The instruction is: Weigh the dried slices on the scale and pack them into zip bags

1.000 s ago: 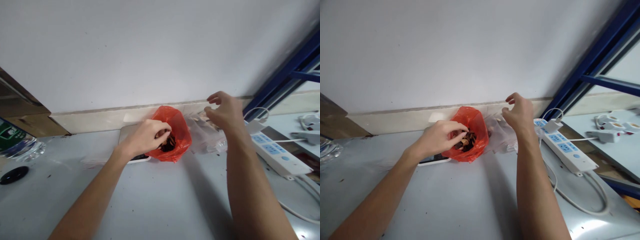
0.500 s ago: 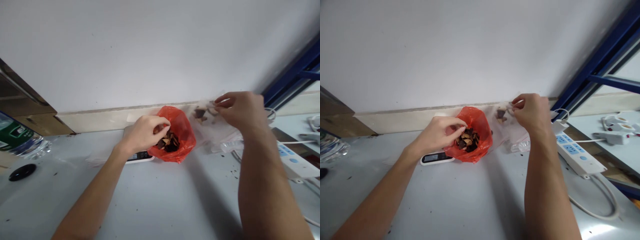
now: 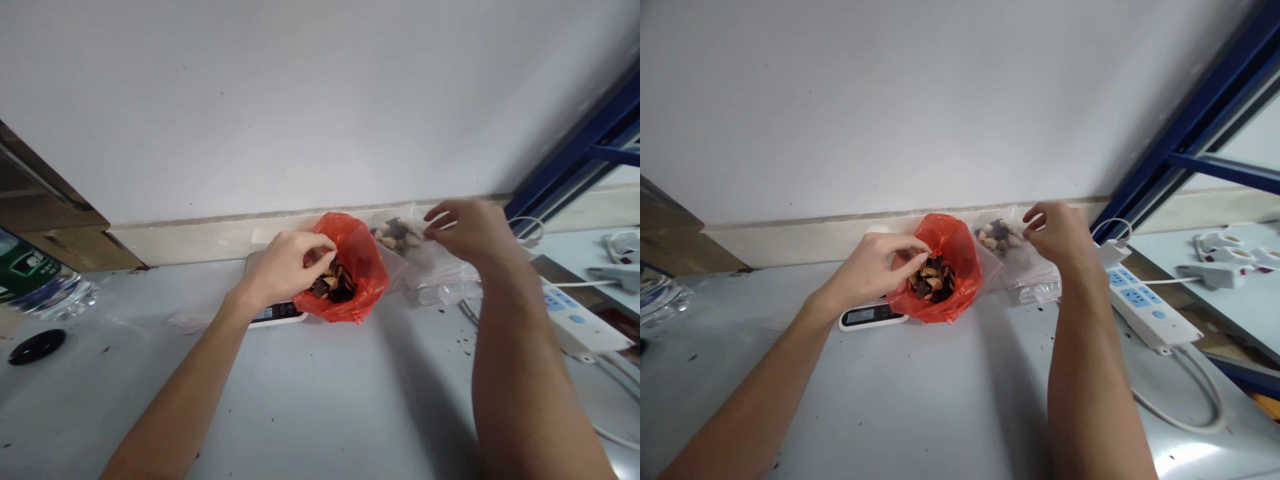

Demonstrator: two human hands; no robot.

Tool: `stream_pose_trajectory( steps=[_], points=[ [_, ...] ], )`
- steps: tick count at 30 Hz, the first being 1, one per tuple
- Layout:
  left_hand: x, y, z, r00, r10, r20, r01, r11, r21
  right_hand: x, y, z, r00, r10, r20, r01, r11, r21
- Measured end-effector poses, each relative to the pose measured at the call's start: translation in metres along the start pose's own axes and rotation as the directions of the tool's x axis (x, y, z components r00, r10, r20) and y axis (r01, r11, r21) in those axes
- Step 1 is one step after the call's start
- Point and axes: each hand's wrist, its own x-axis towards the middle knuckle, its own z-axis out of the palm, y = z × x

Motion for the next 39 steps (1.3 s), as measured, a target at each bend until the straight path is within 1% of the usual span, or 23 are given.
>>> stream_pose_trajectory(
  steps=[2,3,5,8,10,12,13,15,17,18,20,22,24,26,28,30,32,33,34,36,37,38,39],
  points=[
    [0.001,0.0,0.0,1.0,-0.003,0.015,0.003,1.0,0.002,-0.002,-0.006,-0.003,0.99,0.137,0.013,-0.136,0.987,-0.08],
    [0.001,0.0,0.001,1.0,-0.008,0.02,0.008,1.0,0.003,-0.004,-0.01,-0.005,0.985,0.174,0.0,-0.173,0.979,-0.109],
    [0.001,0.0,0.001,1.0,-0.016,0.026,0.016,1.0,0.0,-0.007,-0.018,-0.009,0.987,0.157,-0.035,-0.159,0.985,-0.067],
    [0.001,-0.003,0.002,1.0,-0.016,0.007,0.016,1.0,-0.005,-0.009,-0.027,-0.011,0.988,0.116,-0.107,-0.103,0.988,0.118],
    [0.001,-0.004,0.003,0.999,-0.027,-0.026,0.027,1.0,-0.002,-0.01,-0.031,-0.013,0.977,0.072,-0.202,-0.026,0.974,0.223],
    [0.003,-0.005,0.003,0.995,-0.033,-0.09,0.032,0.999,-0.018,-0.012,-0.038,-0.015,0.956,0.003,-0.295,0.086,0.954,0.288],
    [0.003,-0.006,0.003,0.991,-0.031,-0.132,0.026,0.999,-0.036,-0.013,-0.042,-0.016,0.947,-0.037,-0.32,0.145,0.935,0.323],
    [0.004,-0.006,0.0,0.975,-0.032,-0.221,0.013,0.996,-0.085,-0.017,-0.051,-0.018,0.942,-0.109,-0.319,0.245,0.87,0.427],
    [0.005,-0.005,-0.005,0.956,-0.058,-0.288,0.017,0.99,-0.143,-0.023,-0.061,-0.016,0.946,-0.186,-0.267,0.307,0.78,0.546],
    [0.005,-0.004,-0.008,0.95,-0.082,-0.302,0.026,0.982,-0.185,-0.025,-0.066,-0.014,0.945,-0.235,-0.226,0.325,0.735,0.595],
    [0.003,-0.002,-0.016,0.953,-0.133,-0.271,0.05,0.955,-0.292,-0.029,-0.075,-0.006,0.942,-0.319,-0.107,0.307,0.686,0.659],
    [0.001,-0.001,-0.024,0.968,-0.172,-0.183,0.089,0.917,-0.389,-0.032,-0.081,0.005,0.93,-0.363,0.055,0.235,0.703,0.671],
    [-0.002,-0.003,-0.031,0.971,-0.207,-0.123,0.133,0.885,-0.446,-0.032,-0.085,0.017,0.91,-0.363,0.201,0.148,0.736,0.66],
    [-0.006,-0.009,-0.038,0.953,-0.267,-0.144,0.169,0.86,-0.481,-0.03,-0.084,0.028,0.881,-0.336,0.333,0.055,0.771,0.634],
    [-0.011,-0.018,-0.044,0.912,-0.348,-0.217,0.197,0.835,-0.514,-0.028,-0.082,0.036,0.828,-0.307,0.469,-0.037,0.805,0.593],
    [-0.016,-0.029,-0.052,0.866,-0.426,-0.261,0.245,0.818,-0.521,-0.026,-0.08,0.041,0.74,-0.306,0.599,-0.12,0.816,0.565],
    [-0.023,-0.039,-0.059,0.837,-0.491,-0.242,0.335,0.809,-0.483,-0.026,-0.079,0.045,0.651,-0.336,0.681,-0.191,0.796,0.575],
    [-0.026,-0.043,-0.062,0.826,-0.519,-0.221,0.394,0.811,-0.433,-0.026,-0.08,0.047,0.619,-0.35,0.703,-0.219,0.783,0.582],
    [-0.029,-0.046,-0.064,0.811,-0.542,-0.219,0.449,0.818,-0.36,-0.027,-0.081,0.05,0.598,-0.358,0.717,-0.234,0.777,0.584],
    [-0.032,-0.049,-0.067,0.792,-0.533,-0.298,0.503,0.846,-0.176,-0.03,-0.084,0.057,0.581,-0.362,0.729,-0.225,0.789,0.571],
    [-0.033,-0.048,-0.067,0.805,-0.491,-0.334,0.492,0.866,-0.088,-0.032,-0.086,0.061,0.578,-0.363,0.731,-0.205,0.802,0.56],
    [-0.033,-0.046,-0.066,0.838,-0.436,-0.33,0.453,0.891,-0.025,-0.034,-0.087,0.066,0.576,-0.365,0.731,-0.183,0.814,0.551],
    [-0.032,-0.043,-0.065,0.885,-0.381,-0.267,0.395,0.919,-0.005,-0.036,-0.089,0.07,0.578,-0.37,0.728,-0.164,0.821,0.547]
  ],
)
